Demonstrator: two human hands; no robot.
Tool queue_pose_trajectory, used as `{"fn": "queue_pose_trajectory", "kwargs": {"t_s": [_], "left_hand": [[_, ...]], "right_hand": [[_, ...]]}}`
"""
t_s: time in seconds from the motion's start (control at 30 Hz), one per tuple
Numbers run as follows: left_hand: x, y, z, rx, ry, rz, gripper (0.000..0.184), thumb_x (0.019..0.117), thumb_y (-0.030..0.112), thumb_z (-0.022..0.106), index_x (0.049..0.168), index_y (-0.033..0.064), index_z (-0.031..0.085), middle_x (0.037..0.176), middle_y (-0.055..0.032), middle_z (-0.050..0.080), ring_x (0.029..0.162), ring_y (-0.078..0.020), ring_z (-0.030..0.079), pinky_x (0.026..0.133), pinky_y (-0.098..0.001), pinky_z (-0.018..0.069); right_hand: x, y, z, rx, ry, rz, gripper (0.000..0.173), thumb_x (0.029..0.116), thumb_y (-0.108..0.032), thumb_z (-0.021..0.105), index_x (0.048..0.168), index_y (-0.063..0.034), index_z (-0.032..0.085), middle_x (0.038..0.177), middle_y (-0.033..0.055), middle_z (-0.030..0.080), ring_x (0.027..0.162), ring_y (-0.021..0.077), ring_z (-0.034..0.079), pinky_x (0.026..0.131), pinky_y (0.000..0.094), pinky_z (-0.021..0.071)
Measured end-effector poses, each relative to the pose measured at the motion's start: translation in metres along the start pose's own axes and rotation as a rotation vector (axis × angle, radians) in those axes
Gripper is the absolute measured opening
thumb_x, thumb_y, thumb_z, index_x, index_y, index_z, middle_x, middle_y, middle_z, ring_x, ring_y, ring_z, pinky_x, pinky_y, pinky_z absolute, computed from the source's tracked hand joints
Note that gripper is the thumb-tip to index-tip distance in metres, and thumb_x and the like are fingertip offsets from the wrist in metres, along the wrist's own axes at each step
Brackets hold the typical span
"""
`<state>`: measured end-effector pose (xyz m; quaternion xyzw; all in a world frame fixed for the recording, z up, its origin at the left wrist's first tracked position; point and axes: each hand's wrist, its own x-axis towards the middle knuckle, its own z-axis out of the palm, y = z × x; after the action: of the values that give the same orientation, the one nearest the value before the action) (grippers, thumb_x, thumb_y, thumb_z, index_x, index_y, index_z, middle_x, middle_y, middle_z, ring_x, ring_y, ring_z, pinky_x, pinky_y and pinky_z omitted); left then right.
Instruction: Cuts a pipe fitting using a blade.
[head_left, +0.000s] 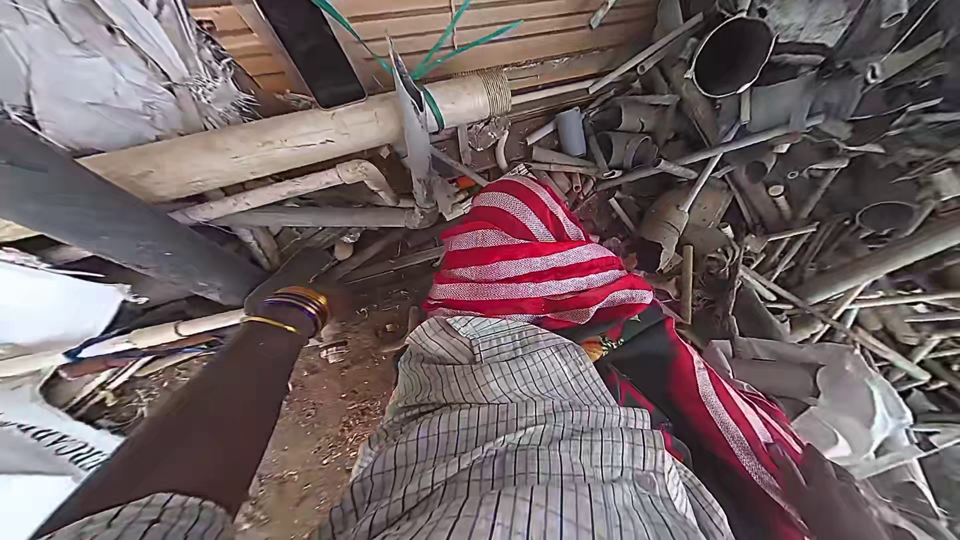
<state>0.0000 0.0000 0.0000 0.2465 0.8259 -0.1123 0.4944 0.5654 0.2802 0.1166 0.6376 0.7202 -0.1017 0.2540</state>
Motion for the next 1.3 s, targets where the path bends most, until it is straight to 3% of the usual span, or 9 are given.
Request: {"fn": "queue_pose_trajectory", "kwargs": {"t_s": [0.07,0.17,0.33,0.53,0.83,0.9,1.0,1.13,1.3], "left_hand": [[0.012,0.008,0.008,-0.464,0.066,0.237,0.057,0.1145,0.033,0.024,0.142,-0.012,0.045,0.139,-0.0329,0.055,0.128,-0.0437,0.057,0.104,-0.0567,0.0453],[-0.001,0.046,-0.005,-0.591,-0.01,0.499,0.052,0.1016,0.049,0.042,0.127,0.0043,0.053,0.107,-0.0116,0.071,0.096,-0.02,0.072,0.08,-0.0356,0.0616],[-0.011,0.083,-0.04,-0.143,-0.016,0.53,0.011,0.0918,0.0,0.068,0.101,-0.0065,0.066,0.085,-0.0101,0.067,0.08,-0.0145,0.065,0.081,-0.0333,0.0525],[-0.002,0.078,-0.046,-0.186,0.067,0.41,0.012,0.0876,-0.016,0.065,0.096,-0.0079,0.066,0.078,-0.0116,0.066,0.072,-0.016,0.064,0.073,-0.0322,0.0534],[0.03,0.068,-0.099,0.146,0.409,0.472,0.03,0.0964,0.009,0.07,0.122,-0.0061,0.066,0.115,-0.0324,0.067,0.112,-0.051,0.063,0.097,-0.071,0.0429],[-0.002,0.106,-0.12,0.067,0.52,0.352,0.039,0.1049,0.013,0.058,0.143,0.0051,0.057,0.136,-0.0269,0.061,0.131,-0.0484,0.054,0.109,-0.0695,0.034],[-0.039,0.16,-0.133,0.074,0.721,0.616,0.043,0.1052,0.023,0.059,0.145,0.0065,0.056,0.132,-0.0273,0.064,0.124,-0.0508,0.059,0.103,-0.0756,0.0373],[-0.084,0.274,-0.115,0.247,0.551,0.872,0.049,0.1032,0.029,0.063,0.147,0.0094,0.054,0.136,-0.0204,0.063,0.124,-0.0411,0.061,0.104,-0.066,0.0423],[-0.061,0.392,-0.059,0.477,0.313,0.883,0.052,0.1051,0.042,0.055,0.15,0.015,0.052,0.143,-0.0141,0.059,0.132,-0.0345,0.057,0.109,-0.0621,0.0398]], "right_hand": [[-0.018,-0.002,0.008,-0.014,0.062,-0.016,0.084,0.1022,-0.051,0.047,0.153,0.0137,0.03,0.152,0.0451,0.032,0.142,0.0582,0.037,0.114,0.0691,0.0295],[-0.054,-0.006,0.007,0.053,0.194,-0.157,0.063,0.0962,-0.028,0.064,0.139,0.0162,0.049,0.145,0.0438,0.043,0.133,0.0606,0.046,0.105,0.0739,0.0371],[-0.082,-0.031,0.019,0.26,0.481,-0.536,0.031,0.0922,-0.019,0.054,0.099,0.0014,0.077,0.095,0.0193,0.075,0.084,0.0381,0.074,0.073,0.0554,0.058],[-0.076,-0.05,0.046,0.288,0.224,-0.395,0.023,0.0915,0.0,0.063,0.11,0.0053,0.074,0.107,0.0273,0.072,0.1,0.0481,0.07,0.085,0.0657,0.0532],[-0.049,-0.097,0.045,0.17,-0.109,-0.441,0.044,0.0943,-0.012,0.059,0.137,-0.0017,0.059,0.126,0.0279,0.062,0.118,0.0434,0.063,0.096,0.0563,0.0501],[-0.043,-0.098,0.029,0.12,-0.283,-0.453,0.048,0.0952,-0.016,0.061,0.141,-0.0021,0.055,0.132,0.0271,0.059,0.123,0.0428,0.059,0.099,0.0568,0.0478],[-0.027,-0.091,-0.001,0.082,-0.447,-0.542,0.032,0.1018,-0.017,0.057,0.129,-0.0004,0.064,0.121,0.0256,0.065,0.116,0.042,0.063,0.096,0.0586,0.0485],[0.022,-0.072,-0.053,0.234,-0.347,-0.714,0.029,0.1025,-0.021,0.06,0.111,0.0029,0.072,0.099,0.0213,0.072,0.093,0.0339,0.069,0.087,0.0556,0.051],[0.131,-0.079,-0.1,0.225,-0.137,-0.506,0.027,0.1034,-0.018,0.062,0.113,0.0052,0.07,0.104,0.0231,0.07,0.098,0.0345,0.067,0.093,0.0537,0.0493]]}}
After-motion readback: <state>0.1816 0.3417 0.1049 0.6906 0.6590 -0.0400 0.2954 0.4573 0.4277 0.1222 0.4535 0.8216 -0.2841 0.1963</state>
